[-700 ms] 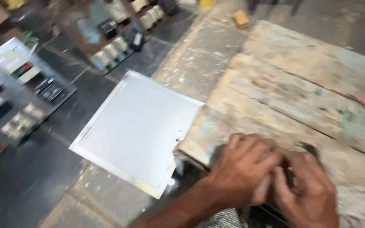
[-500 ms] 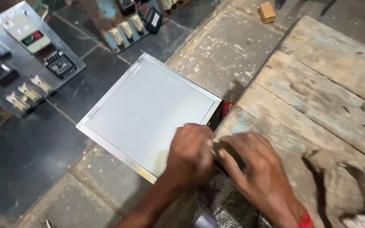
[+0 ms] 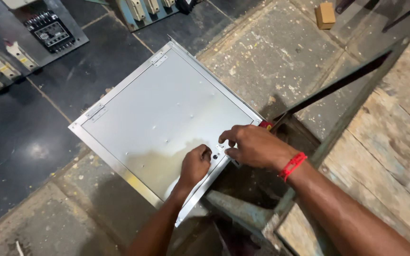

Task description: The person unboxes various electrical components, including meters and terminal blocks, and places them onto a metal mounting plate alongside a bundle of multicolored wires.

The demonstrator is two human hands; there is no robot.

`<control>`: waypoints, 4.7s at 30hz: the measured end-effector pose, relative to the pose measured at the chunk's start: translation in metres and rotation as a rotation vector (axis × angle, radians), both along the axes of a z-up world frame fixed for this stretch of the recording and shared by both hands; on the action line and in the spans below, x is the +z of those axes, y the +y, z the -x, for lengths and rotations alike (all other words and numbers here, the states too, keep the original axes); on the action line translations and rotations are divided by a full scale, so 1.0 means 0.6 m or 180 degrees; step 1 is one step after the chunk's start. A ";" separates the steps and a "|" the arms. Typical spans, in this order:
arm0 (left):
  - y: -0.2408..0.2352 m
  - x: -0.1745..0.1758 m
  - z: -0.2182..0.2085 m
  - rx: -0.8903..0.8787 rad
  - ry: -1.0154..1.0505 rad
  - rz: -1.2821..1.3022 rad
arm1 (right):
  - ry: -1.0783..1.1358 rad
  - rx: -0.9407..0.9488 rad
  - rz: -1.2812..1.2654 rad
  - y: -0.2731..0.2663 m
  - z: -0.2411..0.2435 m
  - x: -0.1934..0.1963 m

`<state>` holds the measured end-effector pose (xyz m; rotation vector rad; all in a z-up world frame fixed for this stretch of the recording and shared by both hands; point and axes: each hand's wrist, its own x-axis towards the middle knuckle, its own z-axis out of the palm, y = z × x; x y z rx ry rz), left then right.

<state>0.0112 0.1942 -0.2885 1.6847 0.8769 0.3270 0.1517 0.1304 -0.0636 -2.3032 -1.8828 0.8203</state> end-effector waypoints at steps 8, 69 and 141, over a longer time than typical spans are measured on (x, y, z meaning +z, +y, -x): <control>0.001 -0.104 -0.112 -0.1250 0.1102 -0.0877 | -0.0496 0.0467 0.0417 0.044 -0.070 -0.060; 0.318 0.354 0.162 0.0117 0.0090 -0.5520 | 0.0573 -0.0146 -0.1976 0.304 0.017 0.034; 0.342 0.323 0.086 -0.1138 0.0897 -0.0229 | -0.0539 0.0197 -0.0413 0.161 -0.066 0.080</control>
